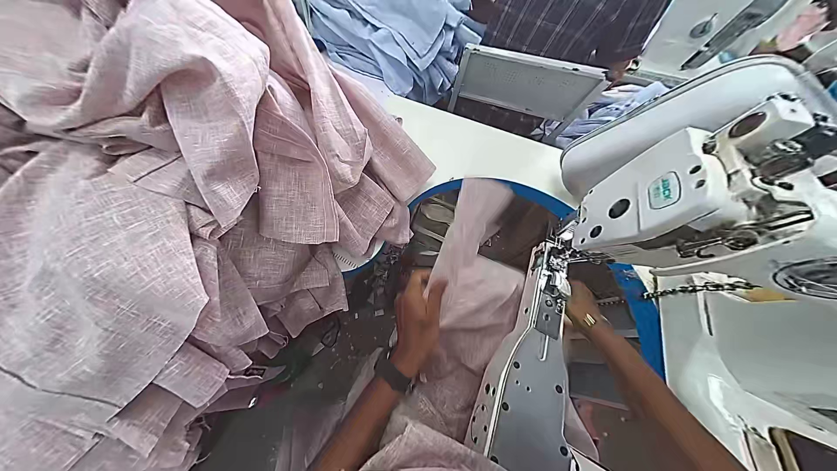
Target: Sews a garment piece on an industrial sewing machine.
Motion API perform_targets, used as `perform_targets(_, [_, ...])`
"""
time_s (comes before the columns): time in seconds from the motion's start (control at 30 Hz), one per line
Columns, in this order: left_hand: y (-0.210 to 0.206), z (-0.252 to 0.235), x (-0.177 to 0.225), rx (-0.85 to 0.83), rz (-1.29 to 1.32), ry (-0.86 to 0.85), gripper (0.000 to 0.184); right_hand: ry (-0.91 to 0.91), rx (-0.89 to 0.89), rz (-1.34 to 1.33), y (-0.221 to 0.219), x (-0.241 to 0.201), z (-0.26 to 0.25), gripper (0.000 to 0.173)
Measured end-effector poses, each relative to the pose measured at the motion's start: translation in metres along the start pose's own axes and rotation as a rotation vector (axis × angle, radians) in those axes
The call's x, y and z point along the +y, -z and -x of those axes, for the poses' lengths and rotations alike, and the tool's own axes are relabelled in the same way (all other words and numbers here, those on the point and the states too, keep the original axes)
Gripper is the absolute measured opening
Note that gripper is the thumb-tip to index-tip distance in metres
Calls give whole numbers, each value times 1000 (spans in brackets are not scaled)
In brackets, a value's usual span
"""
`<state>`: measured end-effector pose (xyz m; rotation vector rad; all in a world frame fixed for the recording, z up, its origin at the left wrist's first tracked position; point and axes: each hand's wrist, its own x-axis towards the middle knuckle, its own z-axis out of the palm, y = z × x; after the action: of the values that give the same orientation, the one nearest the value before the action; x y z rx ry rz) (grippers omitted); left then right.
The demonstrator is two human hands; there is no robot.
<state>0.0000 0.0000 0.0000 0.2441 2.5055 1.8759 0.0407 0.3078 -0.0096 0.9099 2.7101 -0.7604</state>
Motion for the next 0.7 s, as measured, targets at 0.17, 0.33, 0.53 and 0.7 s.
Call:
perform_targets(0.17, [23,39,-43,-670,-495,537,46,-159,-534,633,12,27,90,38])
perform_targets(0.33, [-17,16,32,-682,258,178,23,545,475,117,3,-40,153,32])
perform_targets(0.53, [-70,1,48,-562,358,40,28,957,730,130,-14,-14,155,21])
perform_targets(0.7, [-109,-10,59,-497,-259,-213,46,314,427,94,25,-11,150,43])
